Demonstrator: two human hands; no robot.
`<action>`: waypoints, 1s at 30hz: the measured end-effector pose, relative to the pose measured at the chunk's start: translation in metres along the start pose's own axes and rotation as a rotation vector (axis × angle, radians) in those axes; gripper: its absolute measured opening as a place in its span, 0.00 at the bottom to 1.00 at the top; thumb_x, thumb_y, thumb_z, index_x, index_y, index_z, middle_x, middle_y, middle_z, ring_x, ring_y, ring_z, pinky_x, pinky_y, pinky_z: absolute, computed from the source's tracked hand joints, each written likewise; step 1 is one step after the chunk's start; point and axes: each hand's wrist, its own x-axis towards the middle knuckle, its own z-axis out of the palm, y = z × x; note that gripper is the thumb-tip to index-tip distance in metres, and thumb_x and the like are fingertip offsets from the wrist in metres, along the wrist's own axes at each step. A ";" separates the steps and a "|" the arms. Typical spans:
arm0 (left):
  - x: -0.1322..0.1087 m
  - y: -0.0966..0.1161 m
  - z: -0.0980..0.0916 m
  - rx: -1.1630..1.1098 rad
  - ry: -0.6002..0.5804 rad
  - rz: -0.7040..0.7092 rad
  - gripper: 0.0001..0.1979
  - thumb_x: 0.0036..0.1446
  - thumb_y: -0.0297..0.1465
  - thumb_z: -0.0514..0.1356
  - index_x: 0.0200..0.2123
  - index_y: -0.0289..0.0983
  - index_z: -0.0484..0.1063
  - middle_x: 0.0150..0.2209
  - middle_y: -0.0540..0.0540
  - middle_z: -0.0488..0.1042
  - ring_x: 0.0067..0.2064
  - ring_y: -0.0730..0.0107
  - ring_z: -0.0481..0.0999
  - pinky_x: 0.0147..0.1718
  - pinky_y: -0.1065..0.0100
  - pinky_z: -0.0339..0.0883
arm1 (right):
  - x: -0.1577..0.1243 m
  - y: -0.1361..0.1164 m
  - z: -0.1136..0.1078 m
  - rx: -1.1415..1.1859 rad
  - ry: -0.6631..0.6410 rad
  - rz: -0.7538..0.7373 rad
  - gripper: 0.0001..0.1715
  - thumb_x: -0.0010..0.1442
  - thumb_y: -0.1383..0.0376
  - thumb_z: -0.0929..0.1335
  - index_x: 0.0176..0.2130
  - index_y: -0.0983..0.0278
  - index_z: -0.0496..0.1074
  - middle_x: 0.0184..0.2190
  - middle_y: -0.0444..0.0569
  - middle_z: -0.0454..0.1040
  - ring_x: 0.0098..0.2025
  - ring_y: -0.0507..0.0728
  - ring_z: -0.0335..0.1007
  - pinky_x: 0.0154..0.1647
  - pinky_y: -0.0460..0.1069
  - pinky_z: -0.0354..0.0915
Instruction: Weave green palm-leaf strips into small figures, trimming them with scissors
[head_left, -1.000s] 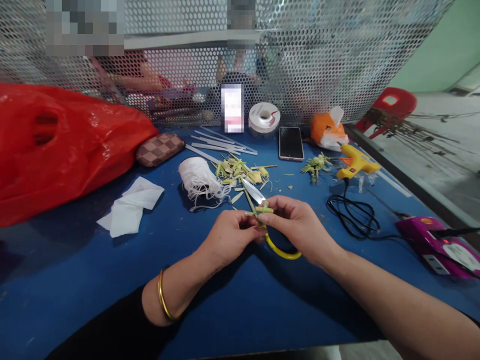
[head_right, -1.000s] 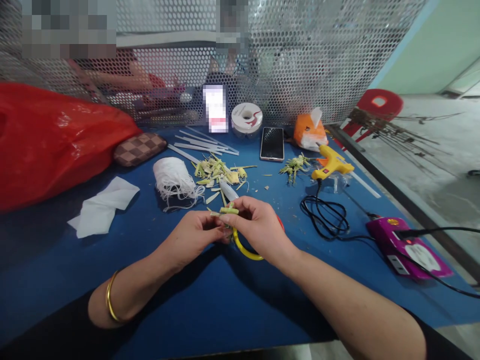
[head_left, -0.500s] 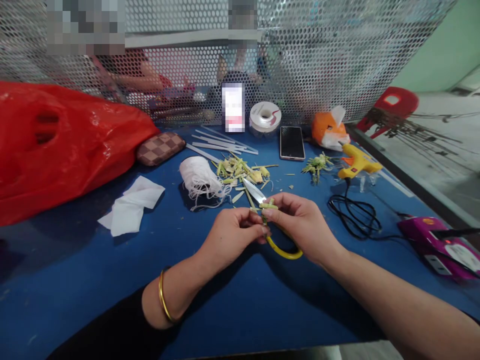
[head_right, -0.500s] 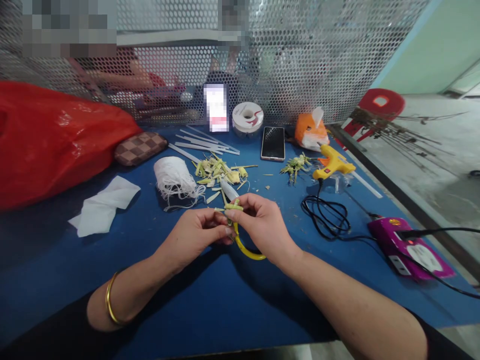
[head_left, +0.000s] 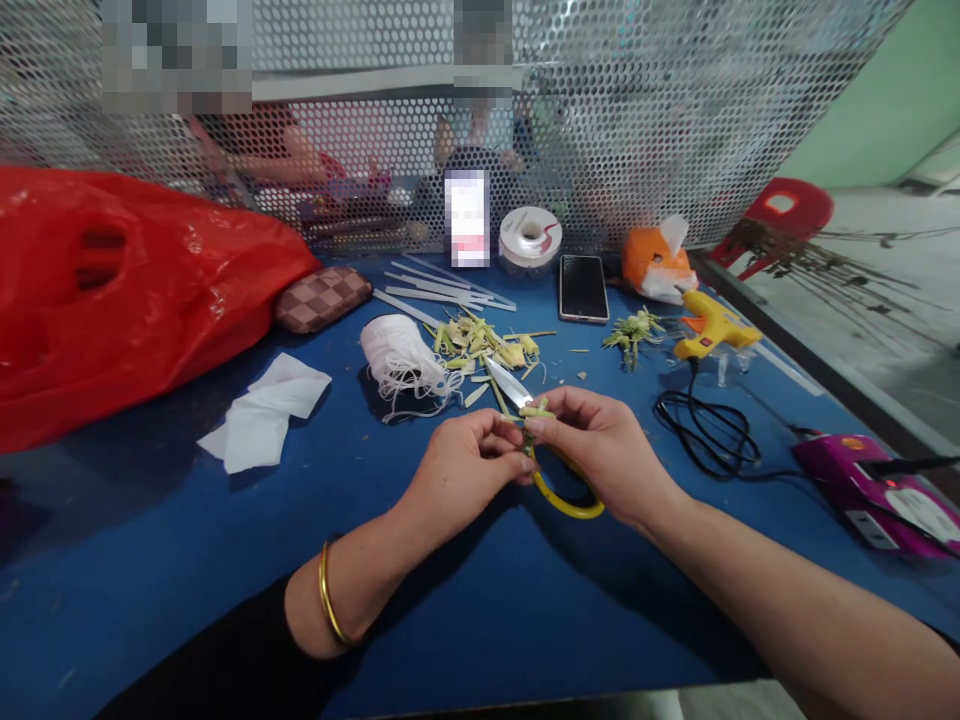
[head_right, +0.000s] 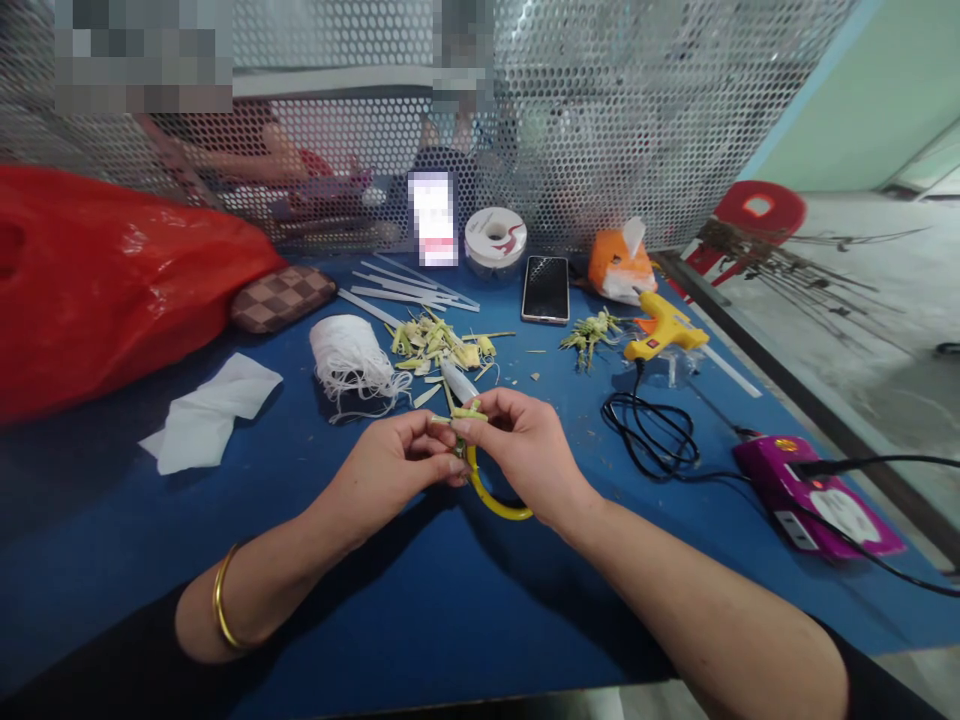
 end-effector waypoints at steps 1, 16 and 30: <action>0.000 0.000 0.000 0.011 -0.003 0.011 0.10 0.43 0.22 0.65 0.29 0.36 0.67 0.21 0.52 0.75 0.28 0.67 0.79 0.32 0.66 0.72 | 0.000 0.000 0.000 0.002 0.002 0.000 0.15 0.45 0.58 0.76 0.30 0.65 0.74 0.25 0.44 0.73 0.27 0.52 0.68 0.29 0.48 0.65; 0.001 -0.002 0.000 0.014 -0.011 -0.016 0.20 0.40 0.23 0.68 0.39 0.35 0.69 0.29 0.47 0.79 0.30 0.70 0.77 0.32 0.68 0.71 | 0.007 -0.013 -0.012 0.058 0.144 -0.066 0.15 0.46 0.58 0.77 0.30 0.64 0.75 0.23 0.42 0.72 0.25 0.50 0.65 0.28 0.45 0.62; 0.001 0.007 -0.005 -0.062 0.119 0.075 0.09 0.49 0.35 0.67 0.27 0.35 0.77 0.26 0.47 0.77 0.31 0.70 0.74 0.38 0.68 0.69 | 0.002 -0.012 -0.003 -0.081 -0.076 -0.004 0.16 0.48 0.54 0.75 0.29 0.64 0.74 0.24 0.44 0.74 0.28 0.52 0.68 0.32 0.48 0.64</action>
